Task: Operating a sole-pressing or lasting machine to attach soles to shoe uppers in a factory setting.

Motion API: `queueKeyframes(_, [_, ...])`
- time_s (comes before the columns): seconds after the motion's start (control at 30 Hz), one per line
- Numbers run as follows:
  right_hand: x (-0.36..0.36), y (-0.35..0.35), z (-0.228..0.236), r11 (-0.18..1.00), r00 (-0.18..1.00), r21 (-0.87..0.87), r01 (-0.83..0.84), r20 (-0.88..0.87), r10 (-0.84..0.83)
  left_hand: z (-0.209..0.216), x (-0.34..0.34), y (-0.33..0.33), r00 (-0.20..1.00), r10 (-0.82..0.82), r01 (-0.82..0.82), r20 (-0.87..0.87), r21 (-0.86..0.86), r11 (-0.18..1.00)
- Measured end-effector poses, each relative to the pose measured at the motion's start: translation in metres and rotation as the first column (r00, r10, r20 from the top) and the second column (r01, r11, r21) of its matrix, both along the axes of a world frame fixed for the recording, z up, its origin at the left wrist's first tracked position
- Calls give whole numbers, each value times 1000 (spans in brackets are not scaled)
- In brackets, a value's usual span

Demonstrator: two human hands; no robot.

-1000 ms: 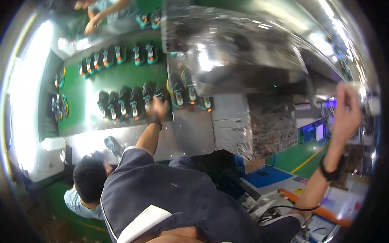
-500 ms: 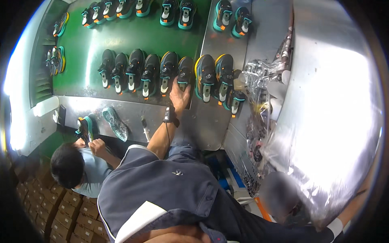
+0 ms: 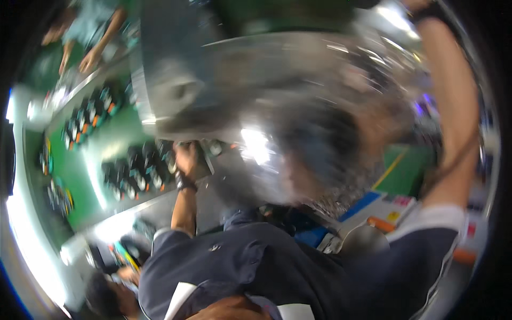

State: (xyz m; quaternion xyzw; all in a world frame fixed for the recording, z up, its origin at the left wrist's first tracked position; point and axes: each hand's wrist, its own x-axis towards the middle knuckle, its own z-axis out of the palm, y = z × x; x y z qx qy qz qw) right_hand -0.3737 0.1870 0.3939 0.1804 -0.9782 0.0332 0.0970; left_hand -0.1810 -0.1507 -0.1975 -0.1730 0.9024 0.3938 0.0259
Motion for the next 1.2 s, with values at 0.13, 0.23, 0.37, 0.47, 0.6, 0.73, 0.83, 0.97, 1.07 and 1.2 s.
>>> queueKeyframes(0.13, [45,-26,-9,999,969,-31,21,-245,-28,13,50,-43,995,-57,54,80,44,998])
queueKeyframes(0.23, [175,19,63,968,889,-251,24,-438,-136,78,44,13,891,-323,404,-318,232,885])
queueKeyframes(0.37, [303,26,58,998,538,-10,56,-842,-39,201,128,89,740,-576,566,-347,784,255])
queueKeyframes(0.47, [396,8,34,999,456,-7,51,-890,-29,304,196,141,528,-714,525,-460,837,-152])
queueKeyframes(0.6, [530,-2,-16,967,429,-123,225,-878,-211,382,256,221,291,-539,614,-791,586,-529])
queueKeyframes(0.73, [661,-23,-52,817,307,-341,465,-803,-510,417,376,265,72,-454,779,-888,334,-531])
queueKeyframes(0.83, [743,-55,-76,463,113,-395,793,-652,-750,410,473,269,0,-508,648,-861,386,-656])
queueKeyframes(0.97, [874,-98,-104,127,-157,-397,909,-609,-777,363,571,285,-266,-757,553,-597,549,-627])
queueKeyframes(1.07, [988,-146,-126,-5,-427,-818,575,-295,-855,342,643,290,-348,-562,349,-750,452,-821])
queueKeyframes(1.2, [1071,-158,-200,-92,-503,-982,166,-4,-864,388,735,266,-616,-682,220,-395,745,-630])
